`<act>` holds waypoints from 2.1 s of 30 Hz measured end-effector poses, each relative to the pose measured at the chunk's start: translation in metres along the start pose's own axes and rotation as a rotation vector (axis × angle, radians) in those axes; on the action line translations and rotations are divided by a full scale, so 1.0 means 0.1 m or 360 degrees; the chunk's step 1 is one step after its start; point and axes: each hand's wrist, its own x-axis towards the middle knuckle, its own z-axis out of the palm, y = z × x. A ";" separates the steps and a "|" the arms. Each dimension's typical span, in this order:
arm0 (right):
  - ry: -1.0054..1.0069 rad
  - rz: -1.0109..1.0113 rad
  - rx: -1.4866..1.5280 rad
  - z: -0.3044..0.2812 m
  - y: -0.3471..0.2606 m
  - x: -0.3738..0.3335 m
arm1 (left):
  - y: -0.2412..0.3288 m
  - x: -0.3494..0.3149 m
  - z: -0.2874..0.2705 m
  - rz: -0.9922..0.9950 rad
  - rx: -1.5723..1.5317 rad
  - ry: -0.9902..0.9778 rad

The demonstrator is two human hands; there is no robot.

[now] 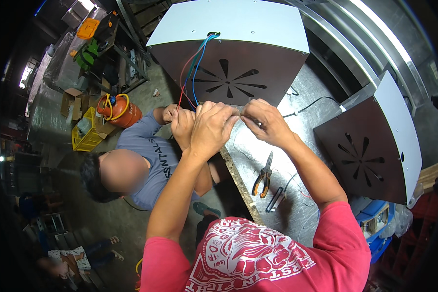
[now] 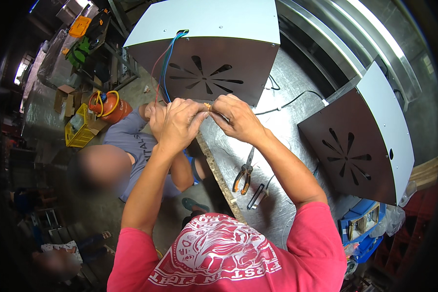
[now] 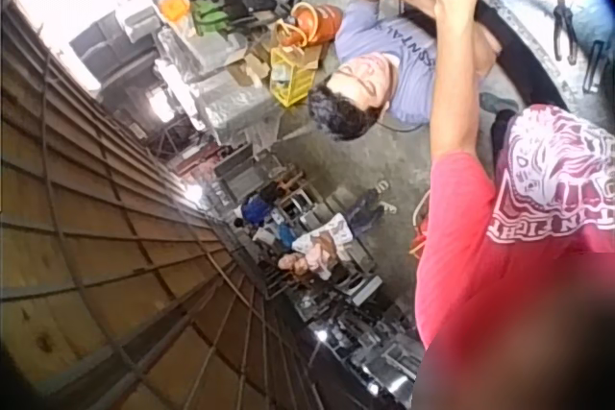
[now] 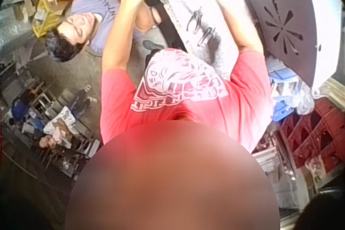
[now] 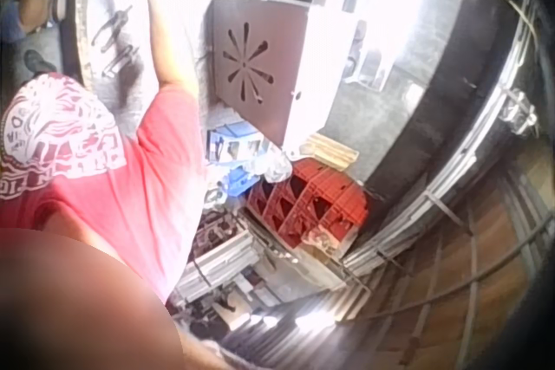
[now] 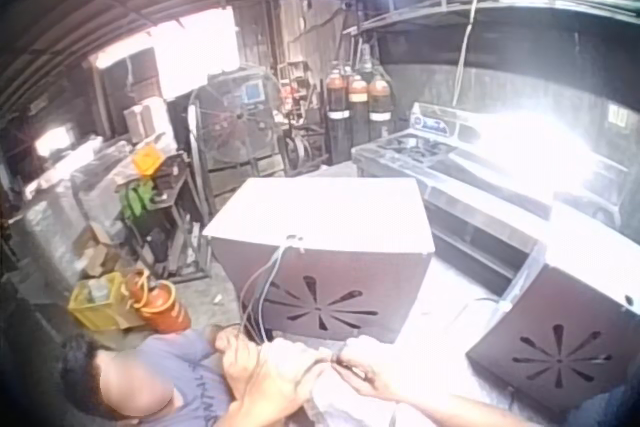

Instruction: The person strips wire ends and inserts them into orange terminal blocks, then connects two blocks together. A coworker assists by holding wires and handing over tools. The work occurs at a metal workbench with several metal enclosures nearby.

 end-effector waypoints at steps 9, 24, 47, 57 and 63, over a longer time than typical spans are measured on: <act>-0.0178 0.1012 0.1390 0.12 0.09 -0.14 | 0.02 0.02 -0.02 0.0026 0.0062 -0.0032; 0.0350 0.0969 0.1025 1.06 0.09 -0.23 | -0.23 -0.11 -0.14 -0.0103 -0.0155 0.0163; 0.0633 0.0238 0.0217 0.55 -0.25 0.21 | -0.14 -0.08 -0.26 -0.0481 -0.0359 0.0141; 0.0541 0.0035 -0.0109 0.53 -0.17 0.22 | -0.12 -0.08 -0.21 -0.0373 -0.0236 0.0146; 0.0630 0.0185 0.0058 0.58 -0.21 0.24 | -0.13 -0.07 -0.17 -0.0396 -0.0284 0.0156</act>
